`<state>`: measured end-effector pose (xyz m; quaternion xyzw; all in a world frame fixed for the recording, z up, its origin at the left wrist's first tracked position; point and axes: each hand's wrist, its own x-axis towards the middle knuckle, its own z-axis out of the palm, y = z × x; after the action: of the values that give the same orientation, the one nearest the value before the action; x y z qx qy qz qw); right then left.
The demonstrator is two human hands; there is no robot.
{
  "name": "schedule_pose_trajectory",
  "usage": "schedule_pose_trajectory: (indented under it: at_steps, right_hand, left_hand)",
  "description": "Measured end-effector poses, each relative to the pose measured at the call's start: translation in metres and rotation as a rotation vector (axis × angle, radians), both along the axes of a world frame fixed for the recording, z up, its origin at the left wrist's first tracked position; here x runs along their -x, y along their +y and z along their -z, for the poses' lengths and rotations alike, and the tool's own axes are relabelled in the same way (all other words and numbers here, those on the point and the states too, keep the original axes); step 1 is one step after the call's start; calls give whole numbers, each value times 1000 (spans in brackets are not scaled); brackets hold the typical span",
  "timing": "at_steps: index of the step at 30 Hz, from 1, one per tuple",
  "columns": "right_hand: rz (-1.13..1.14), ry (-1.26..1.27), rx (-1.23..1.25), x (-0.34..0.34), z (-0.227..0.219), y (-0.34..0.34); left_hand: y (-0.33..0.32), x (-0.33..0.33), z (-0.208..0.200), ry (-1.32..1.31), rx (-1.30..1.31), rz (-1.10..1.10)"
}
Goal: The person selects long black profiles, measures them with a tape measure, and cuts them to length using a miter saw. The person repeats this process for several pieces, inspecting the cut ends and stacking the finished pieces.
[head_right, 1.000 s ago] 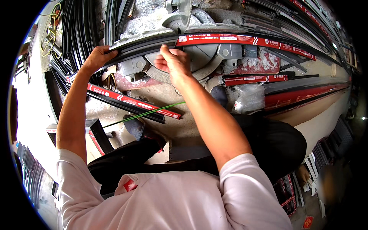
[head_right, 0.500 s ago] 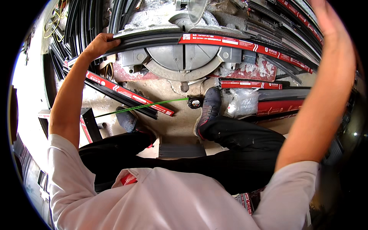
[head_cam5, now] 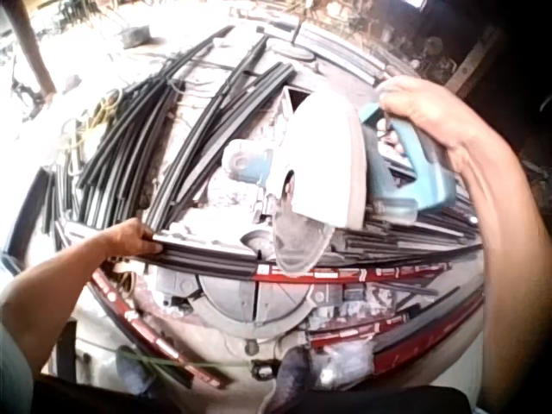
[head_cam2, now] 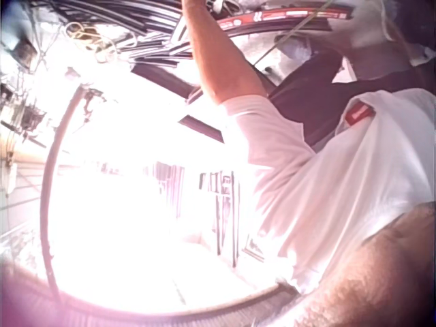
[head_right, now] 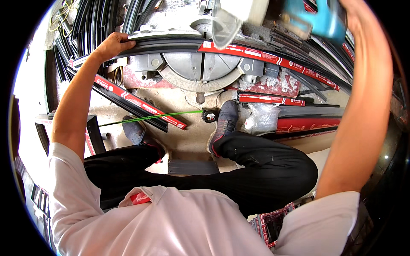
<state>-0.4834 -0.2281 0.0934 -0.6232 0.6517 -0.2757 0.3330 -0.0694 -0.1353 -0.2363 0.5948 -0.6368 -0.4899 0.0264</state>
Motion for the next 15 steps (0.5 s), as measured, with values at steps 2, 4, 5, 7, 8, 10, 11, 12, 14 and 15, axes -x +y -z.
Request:
schedule_pose_trajectory:
  at_steps: [2,4,5,7,8,10,11,12,14,15]
  right_hand:
    - [25,51,76,5,13,40]
    - [17,72,141,10,45,78]
    - [40,110,181,15,54,101]
    - [109,116,245,17,66,139]
    - [163,94,269,12,74,155]
    - [163,-25,337,15,94,177]
    - [148,-26,377,18,103,183]
    - [134,-24,417,20,110,188]
    - [118,-60,405,22,117,198]
    - [105,-48,424,24,122,201]
  left_hand:
    - [1,-4,5,-1,16,0]
    - [13,-18,6,-44,10,-41]
    - [10,-12,3,-58,11,-17]
    - [11,-8,1,-29,39,-26]
    - [9,-4,2,-12,54,-25]
    - [6,-3,3,-21,38,-14]
    - [5,-6,6,-15,32,-15]
    - [5,-6,6,-7,25,-14]
    - [5,-7,7,-13,21,-14]
    - [5,-6,5,-18,20,-15]
